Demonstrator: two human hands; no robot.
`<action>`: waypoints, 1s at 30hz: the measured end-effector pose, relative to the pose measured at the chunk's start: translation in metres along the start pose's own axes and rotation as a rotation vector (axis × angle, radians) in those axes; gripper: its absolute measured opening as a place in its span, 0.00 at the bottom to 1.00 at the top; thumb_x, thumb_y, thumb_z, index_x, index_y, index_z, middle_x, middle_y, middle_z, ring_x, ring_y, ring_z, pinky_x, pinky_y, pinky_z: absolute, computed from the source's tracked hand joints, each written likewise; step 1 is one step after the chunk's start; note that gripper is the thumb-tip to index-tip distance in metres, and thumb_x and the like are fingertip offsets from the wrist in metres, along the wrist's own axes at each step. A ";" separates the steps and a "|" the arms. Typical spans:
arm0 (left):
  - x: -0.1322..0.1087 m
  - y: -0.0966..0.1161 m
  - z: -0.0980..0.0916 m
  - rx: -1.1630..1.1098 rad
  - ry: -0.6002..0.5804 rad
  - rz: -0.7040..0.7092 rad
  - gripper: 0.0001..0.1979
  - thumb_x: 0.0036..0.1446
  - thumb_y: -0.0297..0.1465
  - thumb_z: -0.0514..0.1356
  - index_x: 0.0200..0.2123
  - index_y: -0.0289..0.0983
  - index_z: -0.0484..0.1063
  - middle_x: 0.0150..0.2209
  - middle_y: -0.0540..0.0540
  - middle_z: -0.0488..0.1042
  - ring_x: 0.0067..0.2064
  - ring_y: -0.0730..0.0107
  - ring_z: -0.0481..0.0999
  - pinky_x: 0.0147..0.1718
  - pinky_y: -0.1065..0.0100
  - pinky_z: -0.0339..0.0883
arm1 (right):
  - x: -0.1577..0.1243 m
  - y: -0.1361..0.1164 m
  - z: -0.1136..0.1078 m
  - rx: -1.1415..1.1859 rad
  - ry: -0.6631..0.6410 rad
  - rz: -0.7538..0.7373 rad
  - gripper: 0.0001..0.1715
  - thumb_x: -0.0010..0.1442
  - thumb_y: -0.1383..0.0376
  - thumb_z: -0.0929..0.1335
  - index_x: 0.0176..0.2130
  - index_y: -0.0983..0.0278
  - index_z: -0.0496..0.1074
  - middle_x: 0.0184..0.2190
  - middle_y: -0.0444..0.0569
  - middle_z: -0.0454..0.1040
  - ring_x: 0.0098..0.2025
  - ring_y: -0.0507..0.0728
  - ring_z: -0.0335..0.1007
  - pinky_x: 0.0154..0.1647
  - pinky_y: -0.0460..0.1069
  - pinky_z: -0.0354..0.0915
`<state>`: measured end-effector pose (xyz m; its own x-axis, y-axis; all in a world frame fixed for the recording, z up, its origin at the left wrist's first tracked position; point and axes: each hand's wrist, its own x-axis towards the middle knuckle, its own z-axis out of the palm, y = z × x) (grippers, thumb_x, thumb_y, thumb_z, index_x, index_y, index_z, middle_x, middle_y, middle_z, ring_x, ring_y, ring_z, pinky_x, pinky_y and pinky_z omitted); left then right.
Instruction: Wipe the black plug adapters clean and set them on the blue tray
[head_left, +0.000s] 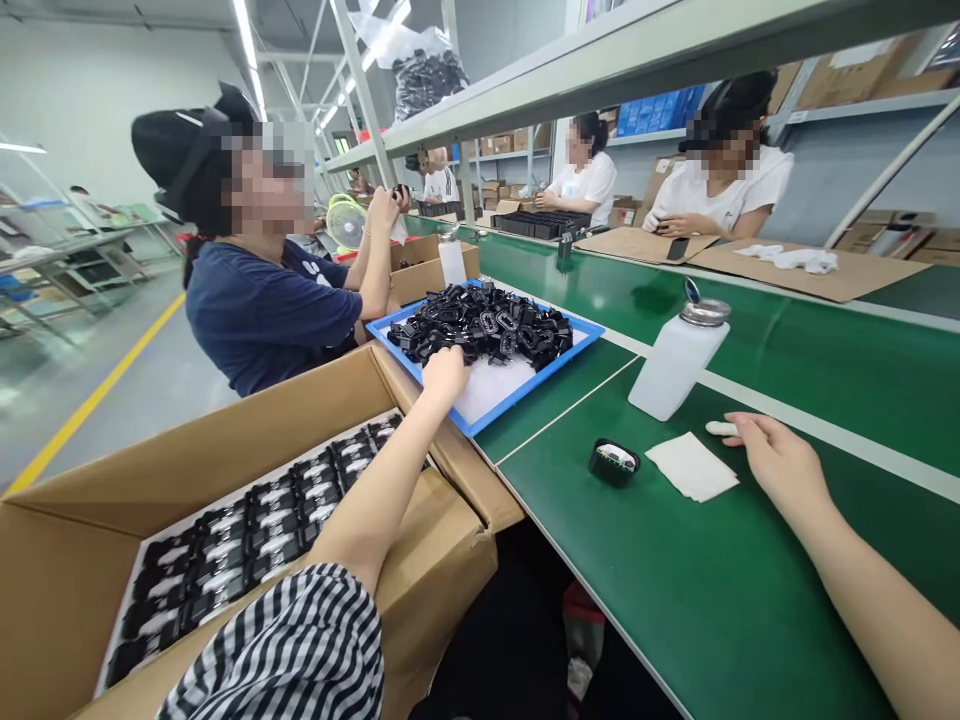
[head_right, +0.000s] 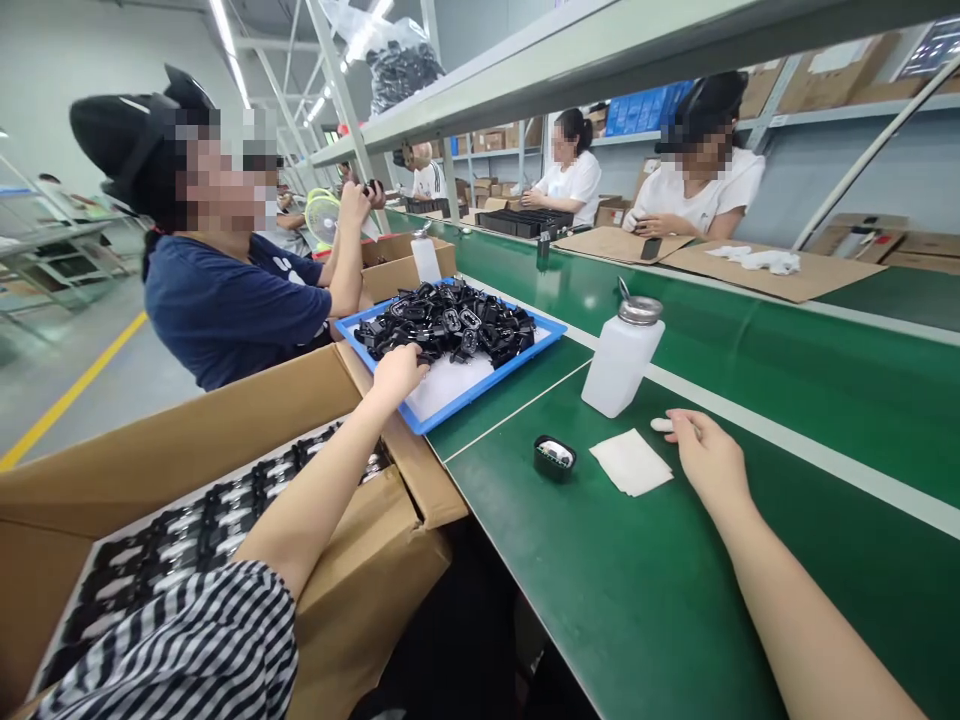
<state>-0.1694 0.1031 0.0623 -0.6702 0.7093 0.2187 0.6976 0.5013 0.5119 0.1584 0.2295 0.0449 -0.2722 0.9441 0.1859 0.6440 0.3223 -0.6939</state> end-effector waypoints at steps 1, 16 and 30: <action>0.003 -0.008 0.000 -0.039 0.030 -0.039 0.11 0.40 0.23 0.54 0.32 0.34 0.63 0.35 0.37 0.65 0.44 0.49 0.59 0.36 0.60 0.53 | -0.001 0.000 0.000 -0.007 -0.004 -0.007 0.12 0.50 0.59 0.56 0.27 0.58 0.64 0.25 0.53 0.71 0.33 0.61 0.65 0.23 0.51 0.57; 0.009 0.001 -0.004 -0.661 -0.002 -0.197 0.09 0.40 0.20 0.55 0.27 0.34 0.58 0.23 0.50 0.65 0.29 0.71 0.68 0.27 0.71 0.59 | -0.028 -0.050 0.022 -0.181 0.056 -0.562 0.16 0.52 0.62 0.55 0.40 0.63 0.62 0.31 0.51 0.69 0.33 0.59 0.64 0.28 0.52 0.60; -0.076 0.093 0.038 -1.340 -0.771 -0.312 0.03 0.46 0.20 0.52 0.24 0.31 0.61 0.20 0.50 0.67 0.24 0.80 0.69 0.21 0.81 0.61 | -0.044 -0.047 0.045 -0.338 -0.009 -0.857 0.16 0.53 0.64 0.56 0.39 0.64 0.66 0.25 0.51 0.69 0.26 0.55 0.65 0.24 0.48 0.61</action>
<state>-0.0443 0.1144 0.0620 -0.1617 0.9474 -0.2762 -0.4402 0.1812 0.8794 0.1080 0.1701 0.0383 -0.7575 0.3727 0.5360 0.3935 0.9158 -0.0807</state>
